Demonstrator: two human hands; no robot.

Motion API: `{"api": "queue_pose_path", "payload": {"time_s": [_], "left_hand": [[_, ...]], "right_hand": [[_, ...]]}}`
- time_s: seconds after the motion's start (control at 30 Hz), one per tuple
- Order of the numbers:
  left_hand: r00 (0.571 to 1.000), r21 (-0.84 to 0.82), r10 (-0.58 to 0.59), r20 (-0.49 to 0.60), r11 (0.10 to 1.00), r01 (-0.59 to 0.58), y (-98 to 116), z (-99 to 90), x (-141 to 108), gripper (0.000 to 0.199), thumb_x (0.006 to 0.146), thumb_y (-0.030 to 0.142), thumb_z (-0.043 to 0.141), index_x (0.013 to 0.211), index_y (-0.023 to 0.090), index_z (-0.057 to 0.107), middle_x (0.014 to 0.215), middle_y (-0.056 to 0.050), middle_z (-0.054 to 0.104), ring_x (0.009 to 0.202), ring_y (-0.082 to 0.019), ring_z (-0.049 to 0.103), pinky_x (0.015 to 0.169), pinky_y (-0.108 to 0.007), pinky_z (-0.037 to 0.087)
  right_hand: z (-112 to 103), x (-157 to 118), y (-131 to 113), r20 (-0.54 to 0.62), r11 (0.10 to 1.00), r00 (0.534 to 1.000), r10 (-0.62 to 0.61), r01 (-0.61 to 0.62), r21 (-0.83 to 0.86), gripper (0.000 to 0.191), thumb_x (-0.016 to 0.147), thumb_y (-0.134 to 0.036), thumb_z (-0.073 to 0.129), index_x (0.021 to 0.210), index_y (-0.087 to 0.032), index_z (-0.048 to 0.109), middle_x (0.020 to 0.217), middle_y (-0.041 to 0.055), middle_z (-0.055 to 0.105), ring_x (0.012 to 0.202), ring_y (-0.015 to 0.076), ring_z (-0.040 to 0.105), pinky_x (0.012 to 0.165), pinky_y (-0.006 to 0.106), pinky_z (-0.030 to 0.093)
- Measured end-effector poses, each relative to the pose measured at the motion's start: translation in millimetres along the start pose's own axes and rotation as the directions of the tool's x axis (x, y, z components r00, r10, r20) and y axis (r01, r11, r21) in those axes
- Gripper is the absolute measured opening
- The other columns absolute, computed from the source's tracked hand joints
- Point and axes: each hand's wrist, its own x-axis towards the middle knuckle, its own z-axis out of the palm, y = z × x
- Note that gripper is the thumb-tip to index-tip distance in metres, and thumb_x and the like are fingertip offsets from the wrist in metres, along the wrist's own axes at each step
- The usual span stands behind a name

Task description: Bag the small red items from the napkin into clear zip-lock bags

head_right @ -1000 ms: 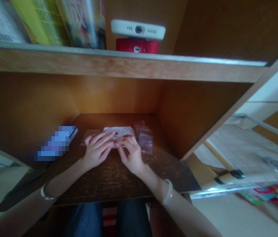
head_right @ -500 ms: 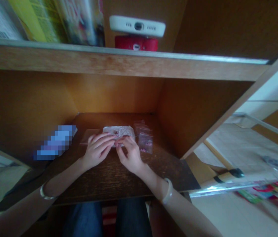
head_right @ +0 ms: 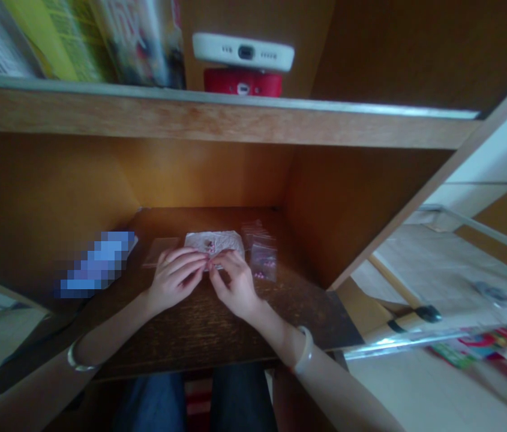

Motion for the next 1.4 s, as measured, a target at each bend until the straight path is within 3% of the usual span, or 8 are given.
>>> {"api": "queue_pose_path", "payload": {"time_s": [0.4,0.57,0.73,0.97,1.4], "left_hand": [[0.999,-0.037,-0.042,0.025,0.998,0.043,-2.0,-0.2,-1.5,0.015,0.086,0.017,0.055,0.092,0.023,0.068,0.091,0.000,0.073,0.093,-0.017,0.063,0.088,-0.035,0.040],[0.993,-0.096,-0.099,0.059,0.990,0.105,-2.0,-0.1,-2.5,0.016,0.088,0.018,0.051,0.089,0.021,0.066,0.092,-0.002,0.072,0.092,-0.018,0.063,0.084,-0.035,0.043],[0.997,-0.137,-0.068,0.039,0.988,0.073,-2.6,-1.4,-3.8,0.013,0.087,0.016,0.053,0.089,0.021,0.065,0.090,-0.001,0.072,0.090,-0.017,0.064,0.084,-0.035,0.044],[0.999,-0.121,-0.041,0.035,0.992,0.045,-2.3,0.5,-4.0,0.012,0.086,0.014,0.055,0.090,0.021,0.065,0.090,-0.001,0.073,0.090,-0.016,0.064,0.083,-0.035,0.043],[0.993,-0.015,-0.109,0.047,0.994,0.110,8.1,2.8,0.7,0.009,0.081,0.017,0.057,0.073,0.021,0.059,0.077,0.004,0.070,0.077,-0.015,0.063,0.085,-0.037,0.032]], "right_hand": [[0.2,0.2,-2.0,-0.076,0.999,0.997,-0.030,0.031,0.020,0.008,0.084,-0.017,0.055,0.080,-0.021,0.062,0.078,0.0017,0.065,0.077,0.0173,0.058,0.075,0.035,0.047],[-1.3,1.5,-3.9,-0.041,0.999,0.999,-0.019,0.020,0.031,0.008,0.086,-0.020,0.056,0.081,-0.022,0.062,0.079,0.0016,0.066,0.079,0.0178,0.058,0.076,0.035,0.047],[-1.0,1.5,-4.4,-0.018,0.998,1.000,0.012,-0.011,0.056,0.008,0.088,-0.022,0.055,0.082,-0.021,0.060,0.082,0.0026,0.065,0.083,0.0176,0.058,0.079,0.035,0.046],[0.5,-0.8,-1.2,0.022,0.998,1.000,0.019,-0.021,0.052,0.010,0.088,-0.017,0.050,0.082,-0.020,0.057,0.081,0.0033,0.061,0.082,0.0174,0.055,0.078,0.033,0.046],[5.2,-3.5,-4.9,-0.085,0.996,0.994,-0.063,0.057,-0.068,0.015,0.082,-0.020,0.057,0.068,-0.020,0.054,0.068,0.0011,0.058,0.070,0.0162,0.053,0.068,0.031,0.044]]}}
